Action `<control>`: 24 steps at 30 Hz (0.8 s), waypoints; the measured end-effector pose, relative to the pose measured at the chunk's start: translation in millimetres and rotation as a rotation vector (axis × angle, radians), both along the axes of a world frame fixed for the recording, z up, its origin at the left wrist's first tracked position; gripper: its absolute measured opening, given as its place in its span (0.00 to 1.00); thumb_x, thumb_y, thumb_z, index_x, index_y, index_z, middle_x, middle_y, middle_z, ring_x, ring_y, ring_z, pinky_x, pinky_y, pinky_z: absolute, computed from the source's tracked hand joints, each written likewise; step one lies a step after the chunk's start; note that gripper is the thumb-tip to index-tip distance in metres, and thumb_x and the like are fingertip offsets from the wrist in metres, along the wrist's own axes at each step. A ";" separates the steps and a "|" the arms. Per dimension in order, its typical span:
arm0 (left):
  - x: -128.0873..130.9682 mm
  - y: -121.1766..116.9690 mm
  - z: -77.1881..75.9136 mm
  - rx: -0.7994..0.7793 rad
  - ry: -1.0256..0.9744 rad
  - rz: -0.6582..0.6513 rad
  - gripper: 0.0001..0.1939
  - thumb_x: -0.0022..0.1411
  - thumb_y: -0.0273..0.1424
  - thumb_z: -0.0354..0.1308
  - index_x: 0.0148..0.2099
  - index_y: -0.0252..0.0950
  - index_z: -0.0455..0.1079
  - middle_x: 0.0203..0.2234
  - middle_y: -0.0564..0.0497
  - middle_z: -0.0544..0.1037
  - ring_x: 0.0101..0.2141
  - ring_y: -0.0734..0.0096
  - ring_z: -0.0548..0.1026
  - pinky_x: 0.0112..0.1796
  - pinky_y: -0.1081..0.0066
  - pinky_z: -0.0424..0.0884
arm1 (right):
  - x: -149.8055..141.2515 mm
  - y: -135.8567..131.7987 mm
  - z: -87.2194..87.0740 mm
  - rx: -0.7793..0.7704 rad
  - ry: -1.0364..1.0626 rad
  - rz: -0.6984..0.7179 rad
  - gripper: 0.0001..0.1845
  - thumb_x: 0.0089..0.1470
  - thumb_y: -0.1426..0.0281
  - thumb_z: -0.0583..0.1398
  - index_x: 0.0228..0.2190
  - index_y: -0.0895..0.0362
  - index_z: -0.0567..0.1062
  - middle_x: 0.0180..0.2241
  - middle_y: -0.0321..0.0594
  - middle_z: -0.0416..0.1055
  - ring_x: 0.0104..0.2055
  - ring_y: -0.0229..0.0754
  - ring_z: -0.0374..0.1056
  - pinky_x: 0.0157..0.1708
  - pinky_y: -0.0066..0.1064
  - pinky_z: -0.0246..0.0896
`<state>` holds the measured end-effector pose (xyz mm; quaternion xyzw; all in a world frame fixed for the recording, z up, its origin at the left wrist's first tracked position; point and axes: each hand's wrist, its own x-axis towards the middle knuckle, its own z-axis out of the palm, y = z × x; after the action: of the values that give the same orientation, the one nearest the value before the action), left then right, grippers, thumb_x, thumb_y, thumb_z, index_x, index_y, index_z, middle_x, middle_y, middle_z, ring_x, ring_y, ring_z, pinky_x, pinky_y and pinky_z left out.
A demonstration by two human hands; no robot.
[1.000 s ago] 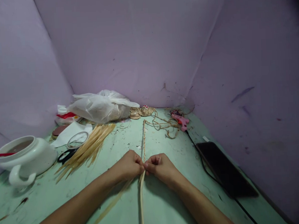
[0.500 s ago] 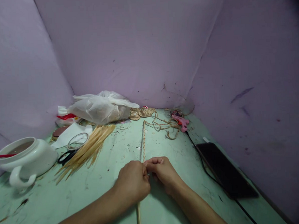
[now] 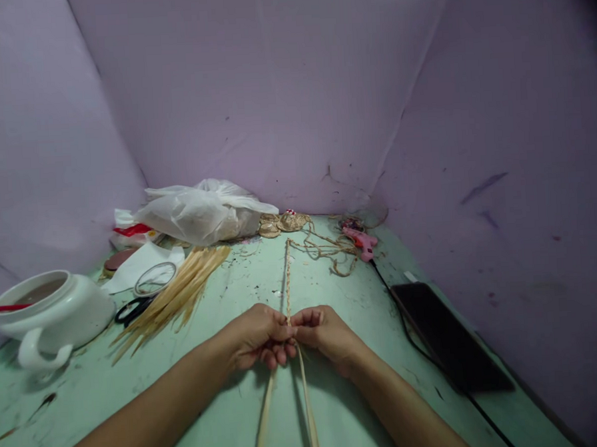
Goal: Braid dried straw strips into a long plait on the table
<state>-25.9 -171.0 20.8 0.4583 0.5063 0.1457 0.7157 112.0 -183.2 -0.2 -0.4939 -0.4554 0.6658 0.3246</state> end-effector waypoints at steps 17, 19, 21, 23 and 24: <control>10.1 -8.2 -30.2 0.440 0.198 0.046 0.05 0.38 0.25 0.46 0.14 0.33 0.58 0.09 0.59 0.50 0.15 0.82 0.48 0.18 0.75 0.43 | 22.0 0.5 0.3 0.374 -0.702 0.171 0.09 0.37 0.72 0.55 0.20 0.61 0.75 0.15 0.37 0.67 0.17 0.31 0.56 0.17 0.22 0.46; 11.3 -8.9 -28.0 0.422 0.202 0.059 0.05 0.38 0.25 0.47 0.14 0.32 0.59 0.08 0.59 0.51 0.15 0.82 0.48 0.18 0.75 0.44 | 29.6 2.8 3.9 0.332 -0.675 0.175 0.08 0.36 0.73 0.56 0.19 0.61 0.75 0.15 0.36 0.67 0.17 0.31 0.55 0.17 0.22 0.47; 12.1 -8.5 -26.4 0.401 0.212 0.070 0.05 0.38 0.25 0.48 0.14 0.32 0.60 0.08 0.59 0.51 0.15 0.82 0.48 0.18 0.75 0.44 | 38.5 5.8 8.5 0.286 -0.647 0.187 0.07 0.35 0.73 0.56 0.18 0.62 0.74 0.14 0.36 0.66 0.17 0.31 0.55 0.17 0.22 0.47; 12.4 -7.3 -26.3 0.389 0.218 0.078 0.05 0.37 0.25 0.48 0.14 0.32 0.61 0.08 0.59 0.52 0.14 0.82 0.48 0.18 0.75 0.44 | 49.4 9.7 12.7 0.229 -0.617 0.180 0.06 0.34 0.74 0.56 0.17 0.62 0.73 0.13 0.35 0.64 0.16 0.30 0.53 0.16 0.23 0.47; 12.3 -6.6 -26.8 0.385 0.220 0.079 0.05 0.38 0.25 0.48 0.14 0.32 0.62 0.07 0.59 0.53 0.14 0.82 0.49 0.18 0.75 0.44 | 55.3 11.9 14.3 0.211 -0.607 0.143 0.05 0.34 0.74 0.56 0.16 0.62 0.72 0.13 0.35 0.64 0.16 0.30 0.53 0.16 0.23 0.47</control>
<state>-13.6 -177.6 -6.0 0.5797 0.5616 0.2168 0.5492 167.3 -171.2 14.2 -0.6002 -0.6314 0.4584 0.1758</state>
